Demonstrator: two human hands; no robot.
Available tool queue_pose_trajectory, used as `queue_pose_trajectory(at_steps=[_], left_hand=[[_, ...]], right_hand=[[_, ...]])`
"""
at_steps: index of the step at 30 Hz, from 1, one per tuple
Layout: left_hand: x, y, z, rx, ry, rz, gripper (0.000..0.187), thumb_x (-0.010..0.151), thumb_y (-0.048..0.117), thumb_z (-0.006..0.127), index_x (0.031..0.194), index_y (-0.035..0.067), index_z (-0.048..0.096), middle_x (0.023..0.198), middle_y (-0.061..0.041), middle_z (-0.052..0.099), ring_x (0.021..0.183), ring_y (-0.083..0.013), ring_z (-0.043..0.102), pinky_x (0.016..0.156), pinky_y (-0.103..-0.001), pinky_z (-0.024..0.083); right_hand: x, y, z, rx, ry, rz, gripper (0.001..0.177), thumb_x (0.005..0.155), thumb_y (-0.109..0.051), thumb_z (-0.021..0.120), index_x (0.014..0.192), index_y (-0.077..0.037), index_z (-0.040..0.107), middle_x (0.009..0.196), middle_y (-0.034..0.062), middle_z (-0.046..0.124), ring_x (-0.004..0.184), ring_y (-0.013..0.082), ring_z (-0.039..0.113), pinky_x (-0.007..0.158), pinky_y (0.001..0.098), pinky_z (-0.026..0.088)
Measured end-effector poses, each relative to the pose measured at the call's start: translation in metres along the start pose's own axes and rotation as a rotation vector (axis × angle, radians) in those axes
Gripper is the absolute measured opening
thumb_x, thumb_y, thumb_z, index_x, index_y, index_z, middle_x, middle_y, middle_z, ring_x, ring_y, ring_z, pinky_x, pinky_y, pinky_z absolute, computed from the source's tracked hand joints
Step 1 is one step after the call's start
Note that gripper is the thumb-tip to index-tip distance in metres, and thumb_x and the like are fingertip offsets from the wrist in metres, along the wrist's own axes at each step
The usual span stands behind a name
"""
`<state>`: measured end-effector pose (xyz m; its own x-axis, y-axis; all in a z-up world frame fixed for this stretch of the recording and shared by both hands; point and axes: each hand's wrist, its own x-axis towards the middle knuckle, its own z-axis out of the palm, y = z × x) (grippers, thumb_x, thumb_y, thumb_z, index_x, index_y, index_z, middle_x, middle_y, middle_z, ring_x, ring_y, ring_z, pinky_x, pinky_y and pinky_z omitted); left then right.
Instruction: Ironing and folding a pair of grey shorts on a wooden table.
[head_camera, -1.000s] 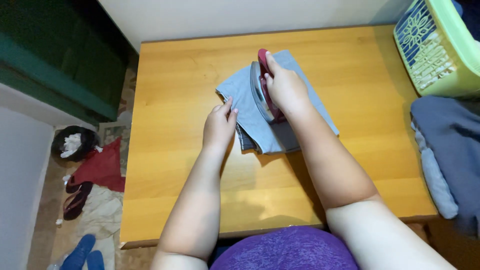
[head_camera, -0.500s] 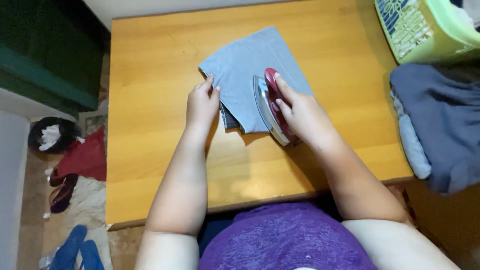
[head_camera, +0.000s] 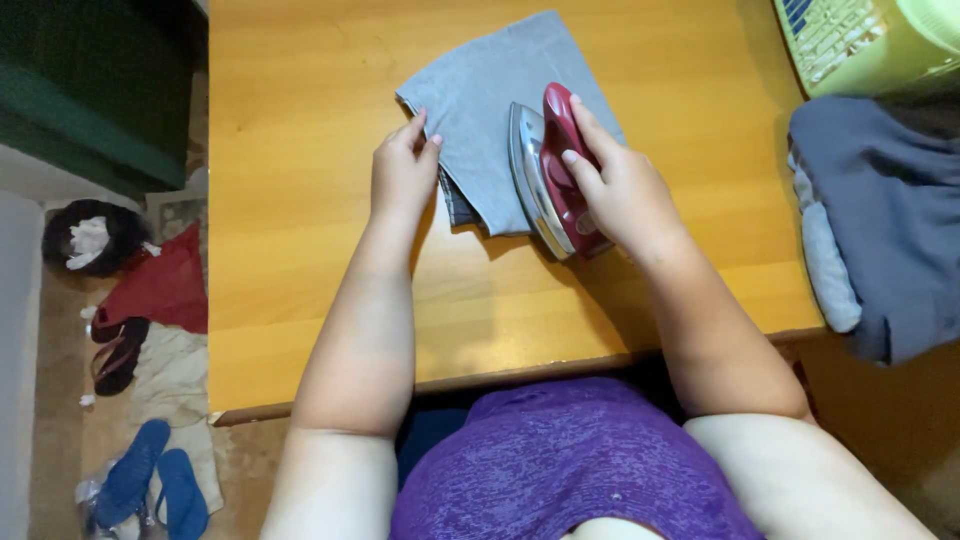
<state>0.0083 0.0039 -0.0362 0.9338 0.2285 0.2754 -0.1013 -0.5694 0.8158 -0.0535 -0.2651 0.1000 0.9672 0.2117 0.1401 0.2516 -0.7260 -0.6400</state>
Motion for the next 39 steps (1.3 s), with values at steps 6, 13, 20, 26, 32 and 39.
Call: queue_pose_trajectory(at_steps=[6,13,20,26,32,39], left_hand=[[0.007,-0.012,0.0,0.091,-0.093,0.09,0.049,0.094,0.023,0.071,0.139,0.007,0.063,0.097,-0.021,0.069,0.091,-0.0337,0.068,0.084,-0.041,0.055],[0.009,0.001,-0.006,0.044,-0.111,0.065,0.055,0.092,0.022,0.072,0.143,0.005,0.059,0.099,-0.02,0.068,0.093,-0.0323,0.068,0.085,-0.04,0.055],[0.009,0.025,-0.015,-0.237,-0.201,-0.233,0.067,0.089,0.012,0.073,0.149,-0.001,0.046,0.069,-0.006,0.065,0.053,-0.0134,0.062,0.052,-0.03,0.053],[-0.005,0.037,-0.002,-0.337,-0.269,-0.273,0.067,0.088,0.007,0.075,0.148,-0.001,0.048,0.066,0.0,0.059,0.05,-0.0078,0.057,0.047,-0.027,0.051],[-0.016,0.028,0.01,-0.374,-0.258,-0.279,0.054,0.088,0.005,0.074,0.139,-0.003,0.059,0.069,0.001,0.06,0.052,-0.0069,0.057,0.047,-0.027,0.05],[-0.007,0.016,-0.013,-0.522,-0.397,-0.574,0.02,0.097,0.018,0.067,0.097,-0.002,0.067,0.078,-0.007,0.071,0.059,-0.0141,0.07,0.053,-0.029,0.059]], right_hand=[[0.079,-0.019,0.035,-0.063,-0.037,0.006,0.057,0.101,-0.03,0.06,0.155,-0.025,0.045,0.12,0.0264,0.069,0.108,0.0449,0.067,0.092,0.0477,0.052],[0.159,-0.024,0.068,-0.161,-0.027,-0.026,0.057,0.099,-0.03,0.058,0.155,-0.03,0.044,0.112,0.0275,0.07,0.101,0.0469,0.068,0.089,0.0522,0.053],[0.146,-0.01,0.068,-0.227,-0.053,0.034,0.058,0.1,-0.03,0.056,0.156,-0.031,0.041,0.107,0.0279,0.071,0.098,0.0475,0.068,0.087,0.0541,0.052],[0.072,-0.004,0.027,-0.161,-0.081,0.038,0.06,0.1,-0.029,0.057,0.157,-0.029,0.039,0.102,0.03,0.07,0.093,0.0493,0.068,0.083,0.0542,0.054],[-0.024,-0.005,0.0,-0.2,-0.101,0.07,0.06,0.101,-0.028,0.059,0.157,-0.028,0.039,0.092,0.0316,0.069,0.083,0.0513,0.067,0.078,0.0564,0.053],[-0.076,-0.008,-0.007,-0.216,-0.112,0.056,0.065,0.098,-0.024,0.06,0.159,-0.022,0.037,0.09,0.0279,0.071,0.083,0.0483,0.068,0.077,0.0556,0.052]])
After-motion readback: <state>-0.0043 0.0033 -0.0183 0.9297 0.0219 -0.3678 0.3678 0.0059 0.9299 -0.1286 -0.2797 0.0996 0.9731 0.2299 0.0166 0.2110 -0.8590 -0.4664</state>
